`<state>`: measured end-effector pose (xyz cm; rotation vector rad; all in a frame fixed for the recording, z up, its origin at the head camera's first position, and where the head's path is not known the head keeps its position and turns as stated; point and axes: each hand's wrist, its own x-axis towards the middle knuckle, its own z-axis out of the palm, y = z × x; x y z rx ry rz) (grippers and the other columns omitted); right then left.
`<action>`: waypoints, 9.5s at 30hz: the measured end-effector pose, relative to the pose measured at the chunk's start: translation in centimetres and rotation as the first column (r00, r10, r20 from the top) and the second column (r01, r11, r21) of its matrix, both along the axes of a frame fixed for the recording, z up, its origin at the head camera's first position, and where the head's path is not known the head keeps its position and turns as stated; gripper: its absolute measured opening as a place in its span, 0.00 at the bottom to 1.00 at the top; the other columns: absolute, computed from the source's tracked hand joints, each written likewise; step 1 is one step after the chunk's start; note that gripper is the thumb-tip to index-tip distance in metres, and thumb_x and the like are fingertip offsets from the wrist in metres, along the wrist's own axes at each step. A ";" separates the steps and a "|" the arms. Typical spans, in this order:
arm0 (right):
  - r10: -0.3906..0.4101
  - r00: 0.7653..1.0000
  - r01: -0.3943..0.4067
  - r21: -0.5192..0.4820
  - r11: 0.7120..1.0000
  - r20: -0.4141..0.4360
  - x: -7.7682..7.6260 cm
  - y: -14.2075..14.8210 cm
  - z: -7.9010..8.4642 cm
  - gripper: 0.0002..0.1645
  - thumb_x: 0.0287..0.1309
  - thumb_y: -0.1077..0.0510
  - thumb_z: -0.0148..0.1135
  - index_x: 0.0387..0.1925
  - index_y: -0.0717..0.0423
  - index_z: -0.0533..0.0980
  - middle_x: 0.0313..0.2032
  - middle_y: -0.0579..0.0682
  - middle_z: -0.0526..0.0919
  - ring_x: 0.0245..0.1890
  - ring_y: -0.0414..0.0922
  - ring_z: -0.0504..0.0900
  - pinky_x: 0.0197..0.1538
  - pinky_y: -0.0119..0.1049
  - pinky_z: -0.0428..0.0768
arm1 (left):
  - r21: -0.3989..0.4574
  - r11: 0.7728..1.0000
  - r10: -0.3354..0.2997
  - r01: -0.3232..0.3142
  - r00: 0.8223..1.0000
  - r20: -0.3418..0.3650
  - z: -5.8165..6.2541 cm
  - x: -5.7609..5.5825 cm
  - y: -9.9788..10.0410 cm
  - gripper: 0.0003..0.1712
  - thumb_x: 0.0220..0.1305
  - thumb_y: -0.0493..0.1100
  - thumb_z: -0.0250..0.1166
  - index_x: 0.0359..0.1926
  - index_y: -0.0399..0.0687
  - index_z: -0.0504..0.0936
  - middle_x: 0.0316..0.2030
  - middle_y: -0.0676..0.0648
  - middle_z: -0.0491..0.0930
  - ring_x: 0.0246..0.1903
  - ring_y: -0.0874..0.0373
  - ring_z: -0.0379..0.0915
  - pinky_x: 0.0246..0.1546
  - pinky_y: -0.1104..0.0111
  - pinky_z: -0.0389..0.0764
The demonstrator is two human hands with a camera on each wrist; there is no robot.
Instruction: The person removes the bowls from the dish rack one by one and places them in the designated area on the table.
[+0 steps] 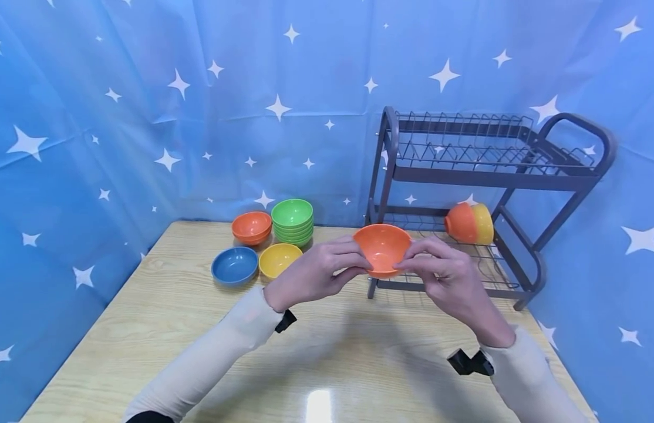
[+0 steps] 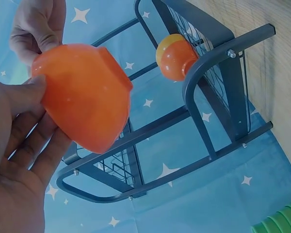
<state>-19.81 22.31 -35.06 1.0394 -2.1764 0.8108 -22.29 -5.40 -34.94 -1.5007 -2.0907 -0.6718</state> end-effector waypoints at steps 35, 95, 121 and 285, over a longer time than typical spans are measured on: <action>-0.153 0.955 0.183 -0.100 0.978 0.256 -3.8 -1.4 0.0 0.33 0.63 0.57 0.72 0.68 0.46 0.74 0.68 0.49 0.75 0.66 0.51 0.77 0.65 0.57 0.79 | 0.043 0.985 0.166 -0.166 0.986 0.021 -1.2 -3.2 -3.8 0.07 0.64 0.32 0.70 0.41 0.44 0.84 0.40 0.50 0.84 0.45 0.57 0.80 0.52 0.67 0.85; -0.187 0.785 0.314 -0.119 0.942 0.590 -11.6 -3.1 0.5 0.24 0.71 0.46 0.63 0.62 0.52 0.74 0.56 0.55 0.84 0.61 0.54 0.80 0.69 0.62 0.71 | -0.315 0.639 0.764 -0.702 0.535 0.360 -7.8 -13.4 -19.6 0.08 0.67 0.36 0.65 0.44 0.38 0.84 0.38 0.41 0.83 0.37 0.47 0.74 0.40 0.59 0.81; -0.177 0.806 0.310 -0.148 0.939 0.565 -11.9 -3.2 0.6 0.22 0.71 0.45 0.62 0.59 0.51 0.75 0.56 0.53 0.84 0.59 0.52 0.82 0.68 0.59 0.75 | -0.343 0.643 0.756 -0.685 0.496 0.426 -9.1 -13.5 -19.1 0.09 0.66 0.34 0.64 0.45 0.38 0.86 0.41 0.40 0.84 0.40 0.46 0.75 0.48 0.54 0.82; -0.440 0.461 0.667 0.027 0.745 0.771 -15.4 12.2 -5.8 0.33 0.78 0.41 0.49 0.72 0.56 0.69 0.66 0.64 0.76 0.64 0.59 0.75 0.59 0.49 0.80 | 0.402 0.814 0.143 -0.419 0.816 0.561 0.5 -11.4 9.2 0.11 0.74 0.43 0.63 0.52 0.42 0.79 0.37 0.46 0.82 0.34 0.60 0.78 0.36 0.77 0.83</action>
